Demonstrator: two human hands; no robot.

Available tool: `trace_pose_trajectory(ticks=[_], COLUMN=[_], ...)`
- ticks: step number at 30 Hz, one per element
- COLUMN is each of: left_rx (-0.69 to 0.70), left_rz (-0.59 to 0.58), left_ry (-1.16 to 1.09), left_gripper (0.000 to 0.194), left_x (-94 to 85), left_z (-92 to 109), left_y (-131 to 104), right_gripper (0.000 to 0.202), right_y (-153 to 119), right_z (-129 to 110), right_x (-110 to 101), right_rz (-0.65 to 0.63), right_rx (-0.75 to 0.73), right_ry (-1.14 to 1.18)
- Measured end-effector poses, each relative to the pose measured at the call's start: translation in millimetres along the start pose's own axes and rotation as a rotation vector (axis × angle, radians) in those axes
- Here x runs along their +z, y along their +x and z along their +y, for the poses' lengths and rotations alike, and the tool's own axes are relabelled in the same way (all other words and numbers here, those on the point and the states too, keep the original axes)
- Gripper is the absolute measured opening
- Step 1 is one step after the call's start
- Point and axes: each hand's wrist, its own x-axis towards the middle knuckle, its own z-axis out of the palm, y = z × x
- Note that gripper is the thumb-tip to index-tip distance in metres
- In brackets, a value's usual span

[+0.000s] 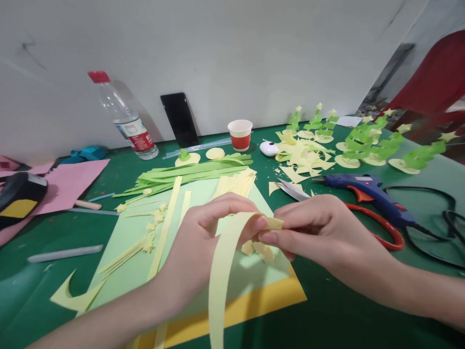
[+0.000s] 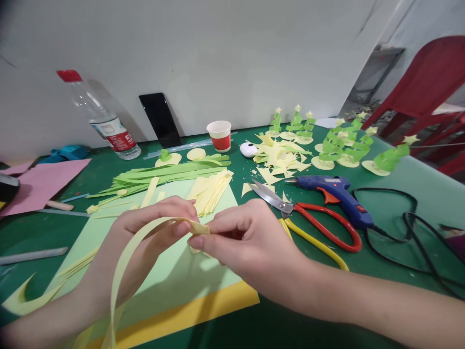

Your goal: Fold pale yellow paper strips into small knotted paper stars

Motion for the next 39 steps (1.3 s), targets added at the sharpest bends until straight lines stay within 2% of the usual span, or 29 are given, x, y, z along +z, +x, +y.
trace_pose_trajectory(ticks=[6,11,15,18,19,21,23,25,27,29,32,35,39], left_rx=[0.015,0.053,0.193,0.368,0.422,0.505,0.554,0.572,0.555,0.493,0.267,0.067,-0.006], left_rz=[-0.012,-0.001,0.001,0.036,0.046,0.043,0.005,-0.05,-0.099,-0.1,-0.076,-0.105,-0.087], left_ry=[-0.006,0.06,0.117,0.211,0.244,0.306,0.342,0.338,0.289,0.199,0.08,0.075,0.0], left_gripper=[0.008,0.01,0.01,0.012,0.012,0.011,0.009,0.009,0.009,0.01,0.01,0.008,0.01], left_x=[-1.3,-0.7,-3.7,-9.5,-11.7,-15.6,-18.6,-20.1,-20.0,-18.5,-14.8,-10.4,-5.4], left_z=[-0.2,0.3,-0.7,-2.2,-2.6,-2.8,-2.4,-2.1,-2.6,-3.9,-5.7,-6.5,-6.8], left_y=[-2.4,-0.1,1.2,1.8,2.0,2.8,3.6,4.6,5.6,6.3,5.7,3.3,-2.1], right_gripper=[0.04,0.035,0.028,0.011,0.004,0.011,0.009,0.015,0.018,0.016,0.016,0.019,0.019], right_y=[6.3,7.2,6.1,9.6,11.4,14.9,17.0,17.3,15.8,13.4,10.3,9.2,6.9], right_z=[-7.0,-8.3,-9.1,-9.7,-9.5,-8.7,-7.6,-6.7,-6.4,-6.5,-7.5,-9.1,-11.5], right_x=[3.4,4.6,2.7,-2.7,-5.5,-11.6,-17.1,-19.9,-19.8,-17.5,-12.5,-6.9,-0.3], right_rz=[-0.041,-0.074,-0.114,-0.174,-0.201,-0.286,-0.389,-0.449,-0.461,-0.437,-0.338,-0.18,-0.02], right_rx=[0.103,0.129,0.054,0.039,0.059,0.112,0.15,0.183,0.219,0.248,0.237,0.147,-0.021], right_ry=[0.171,0.256,0.177,0.148,0.167,0.249,0.389,0.518,0.582,0.577,0.561,0.522,0.392])
